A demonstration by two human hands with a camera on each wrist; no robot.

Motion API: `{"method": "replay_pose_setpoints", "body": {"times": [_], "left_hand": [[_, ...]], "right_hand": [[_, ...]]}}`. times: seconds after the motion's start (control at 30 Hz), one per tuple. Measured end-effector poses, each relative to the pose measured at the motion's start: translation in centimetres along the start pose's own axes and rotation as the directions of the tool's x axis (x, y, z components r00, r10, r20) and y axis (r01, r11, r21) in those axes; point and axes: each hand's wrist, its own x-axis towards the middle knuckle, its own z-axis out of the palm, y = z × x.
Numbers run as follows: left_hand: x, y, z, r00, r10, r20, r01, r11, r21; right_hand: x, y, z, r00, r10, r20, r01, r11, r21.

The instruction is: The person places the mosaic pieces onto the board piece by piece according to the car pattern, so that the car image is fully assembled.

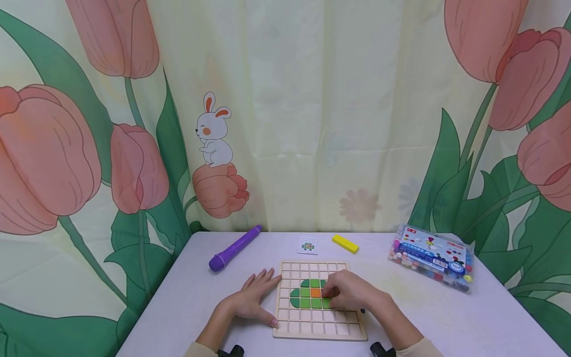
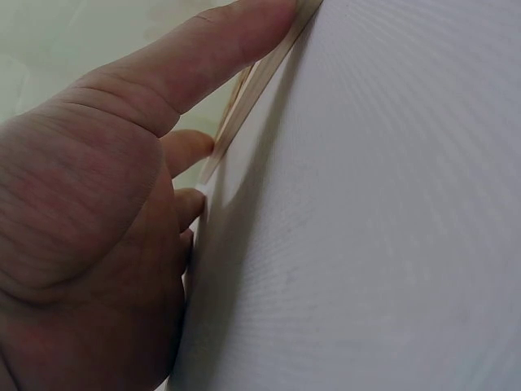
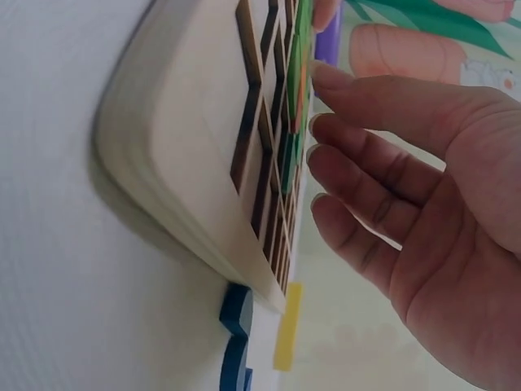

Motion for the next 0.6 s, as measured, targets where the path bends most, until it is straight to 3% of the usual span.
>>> {"method": "replay_pose_setpoints", "body": {"times": [0.33, 0.6], "left_hand": [[0.0, 0.1, 0.0, 1.000, -0.015, 0.005, 0.016, 1.000, -0.007], [0.0, 0.0, 0.0, 1.000, -0.006, 0.006, 0.006, 1.000, -0.006]], "right_hand": [[-1.7, 0.8, -2.3, 0.994, 0.021, -0.106, -0.019, 1.000, 0.023], [-3.7, 2.9, -4.3, 0.985, 0.051, -0.163, -0.047, 0.999, 0.028]]}}
